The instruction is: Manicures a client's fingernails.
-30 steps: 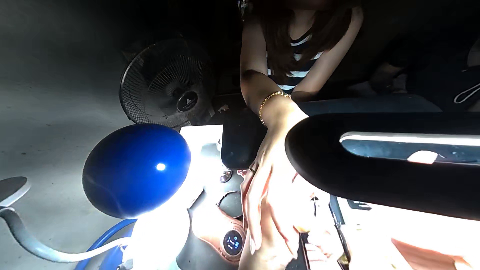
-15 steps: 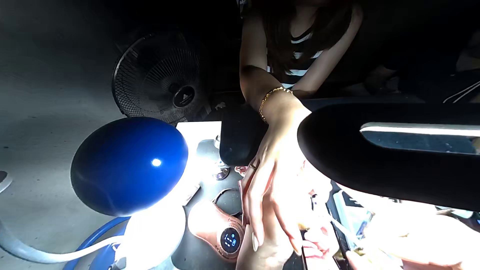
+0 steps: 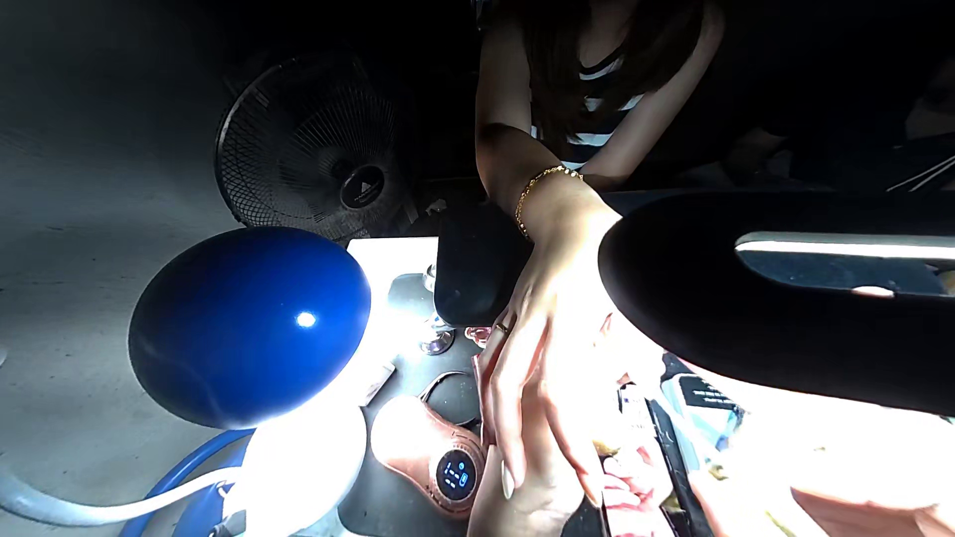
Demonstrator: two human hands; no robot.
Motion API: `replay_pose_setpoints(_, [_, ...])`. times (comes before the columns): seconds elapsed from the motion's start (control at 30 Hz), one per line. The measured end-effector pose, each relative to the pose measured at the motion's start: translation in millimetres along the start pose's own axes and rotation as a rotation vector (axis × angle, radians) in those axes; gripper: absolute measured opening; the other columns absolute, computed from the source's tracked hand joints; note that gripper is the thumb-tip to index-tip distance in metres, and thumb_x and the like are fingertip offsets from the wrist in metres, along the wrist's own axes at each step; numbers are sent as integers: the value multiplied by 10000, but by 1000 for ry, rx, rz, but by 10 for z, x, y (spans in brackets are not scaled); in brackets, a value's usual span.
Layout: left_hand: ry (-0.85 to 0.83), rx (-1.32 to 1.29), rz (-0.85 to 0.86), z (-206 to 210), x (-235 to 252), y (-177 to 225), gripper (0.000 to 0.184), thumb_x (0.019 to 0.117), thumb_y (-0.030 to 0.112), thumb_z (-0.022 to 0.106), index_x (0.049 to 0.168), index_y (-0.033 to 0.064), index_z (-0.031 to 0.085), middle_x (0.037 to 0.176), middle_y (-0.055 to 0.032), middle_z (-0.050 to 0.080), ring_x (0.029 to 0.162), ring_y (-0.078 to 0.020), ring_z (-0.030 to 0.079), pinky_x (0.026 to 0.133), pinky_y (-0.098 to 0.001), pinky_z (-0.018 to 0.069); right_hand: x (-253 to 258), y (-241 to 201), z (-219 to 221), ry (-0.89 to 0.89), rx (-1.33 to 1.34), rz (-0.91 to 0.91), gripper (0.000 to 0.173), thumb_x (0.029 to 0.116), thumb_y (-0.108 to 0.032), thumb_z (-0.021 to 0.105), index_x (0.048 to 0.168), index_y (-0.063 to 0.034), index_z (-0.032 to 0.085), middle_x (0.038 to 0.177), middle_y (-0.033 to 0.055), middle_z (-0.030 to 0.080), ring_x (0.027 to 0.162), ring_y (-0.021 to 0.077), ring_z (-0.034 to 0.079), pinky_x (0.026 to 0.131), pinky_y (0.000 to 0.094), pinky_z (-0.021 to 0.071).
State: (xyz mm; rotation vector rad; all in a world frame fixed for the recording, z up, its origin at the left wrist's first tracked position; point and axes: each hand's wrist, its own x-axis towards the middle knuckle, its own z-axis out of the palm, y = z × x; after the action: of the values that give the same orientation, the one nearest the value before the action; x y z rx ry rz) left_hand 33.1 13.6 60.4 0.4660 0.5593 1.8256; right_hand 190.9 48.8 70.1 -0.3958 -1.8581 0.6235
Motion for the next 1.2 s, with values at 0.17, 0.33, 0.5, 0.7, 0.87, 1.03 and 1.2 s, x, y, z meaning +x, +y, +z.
replay_pose_setpoints(0.17, [49, 68, -34, 30, -5, 18, 279, 1003, -8, 350, 879, 65, 589, 715, 7, 644, 657, -37, 653, 645, -173, 555, 151, -158, 51, 48, -80, -19, 206, 980, -183, 685, 964, -8, 578, 855, 50, 665, 806, 19, 644, 848, 177, 527])
replay_pose_setpoints(0.33, [56, 91, -19, 32, 9, 16, 294, 991, -25, 356, 854, 66, 600, 690, 11, 656, 621, -25, 650, 617, -164, 550, 122, -81, 98, 71, -115, -21, 136, 955, -163, 704, 960, -66, 608, 912, -46, 700, 903, -73, 639, 854, 105, 518])
replay_pose_setpoints(0.5, [39, -51, -31, 62, 13, 24, 301, 1001, -25, 366, 852, 66, 611, 722, -14, 661, 690, -61, 669, 703, -193, 565, -6, 0, 2, -6, -50, -26, 176, 928, -203, 747, 955, -82, 623, 932, -34, 690, 948, -32, 642, 914, 152, 511])
replay_pose_setpoints(0.7, [-138, -165, 41, -255, 42, -104, 205, 998, -34, 449, 1009, -14, 653, 865, -119, 700, 806, -168, 714, 746, -275, 599, 115, -191, -16, -32, -51, 21, 191, 958, -139, 714, 934, 8, 594, 839, 54, 680, 810, 39, 663, 915, 253, 558])
replay_pose_setpoints(0.87, [58, 88, 29, 107, 11, -3, 271, 968, -36, 402, 826, 62, 611, 661, 13, 641, 599, -16, 630, 614, -155, 536, 90, -80, 110, 86, -134, -3, 135, 954, -139, 709, 967, -65, 597, 903, -56, 694, 885, -90, 634, 824, 83, 516])
replay_pose_setpoints(1.03, [-488, -229, 114, -623, 123, -242, 249, 1045, -5, 394, 1176, -8, 605, 1078, -115, 679, 1039, -195, 673, 952, -339, 543, 27, -33, 6, 5, -56, -10, 153, 919, -169, 749, 963, -75, 636, 947, -48, 705, 956, -44, 647, 930, 159, 523])
replay_pose_setpoints(1.2, [18, -32, 75, 93, 16, -22, 104, 925, -32, 590, 891, 39, 658, 745, -40, 687, 712, -94, 687, 742, -225, 577, -47, -16, -98, -66, 0, -9, 208, 917, -188, 759, 929, -28, 626, 870, 45, 652, 887, 45, 644, 950, 243, 524])
